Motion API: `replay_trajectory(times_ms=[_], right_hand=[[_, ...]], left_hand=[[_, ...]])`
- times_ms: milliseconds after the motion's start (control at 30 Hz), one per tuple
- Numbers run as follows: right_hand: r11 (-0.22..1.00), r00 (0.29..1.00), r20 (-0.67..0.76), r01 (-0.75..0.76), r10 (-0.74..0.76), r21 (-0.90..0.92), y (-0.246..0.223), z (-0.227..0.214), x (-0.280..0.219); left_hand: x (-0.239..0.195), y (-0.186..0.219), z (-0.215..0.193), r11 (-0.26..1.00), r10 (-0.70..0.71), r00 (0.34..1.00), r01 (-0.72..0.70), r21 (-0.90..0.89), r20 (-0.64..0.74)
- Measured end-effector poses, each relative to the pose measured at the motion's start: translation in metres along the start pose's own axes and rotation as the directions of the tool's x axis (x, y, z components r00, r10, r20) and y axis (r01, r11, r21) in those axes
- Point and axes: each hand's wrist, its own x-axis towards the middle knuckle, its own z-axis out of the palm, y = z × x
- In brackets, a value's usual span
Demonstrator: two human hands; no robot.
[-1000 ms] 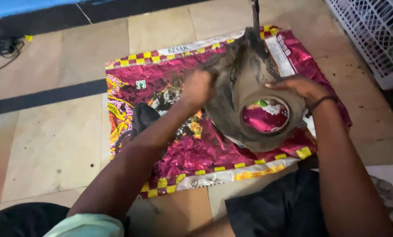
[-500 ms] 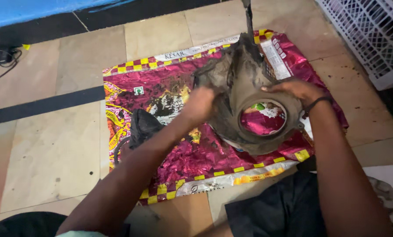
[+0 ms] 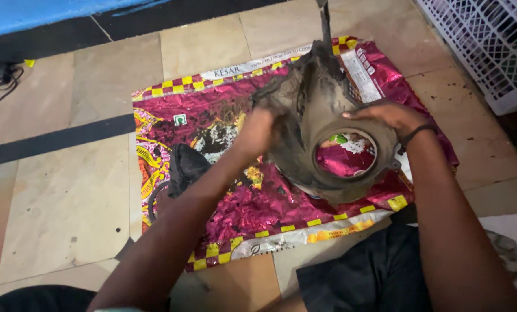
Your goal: The person scrubs a large, dark metal component with a small brush, focusing on the interior and exterior surfaces. They rotate the object to access different areas and repeatedly dip the brush into a small container of liquid to continue the cleaning process.
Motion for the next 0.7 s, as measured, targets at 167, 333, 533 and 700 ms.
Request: replay_trajectory(times_ms=[167,333,533,700], right_hand=[[0.998,1.0,-0.018,0.023,-0.024,-0.06,-0.002,-0.002,0.004],[0.992,0.996,-0.055,0.061,-0.067,-0.113,0.001,-0.008,0.008],[0.993,0.997,-0.009,0.079,-0.08,-0.09,-0.001,-0.002,0.0],[0.998,0.998,-0.005,0.061,-0.061,-0.029,-0.001,-0.002,-0.001]], left_hand=[[0.013,-0.019,-0.007,0.983,-0.185,0.975,0.182,-0.029,-0.121],[-0.006,-0.001,-0.002,0.99,0.124,0.991,-0.127,0.062,0.053],[0.013,-0.026,-0.006,0.987,-0.146,0.952,0.157,0.017,-0.27],[0.011,-0.033,-0.002,0.914,-0.402,0.9,0.384,-0.128,-0.171]])
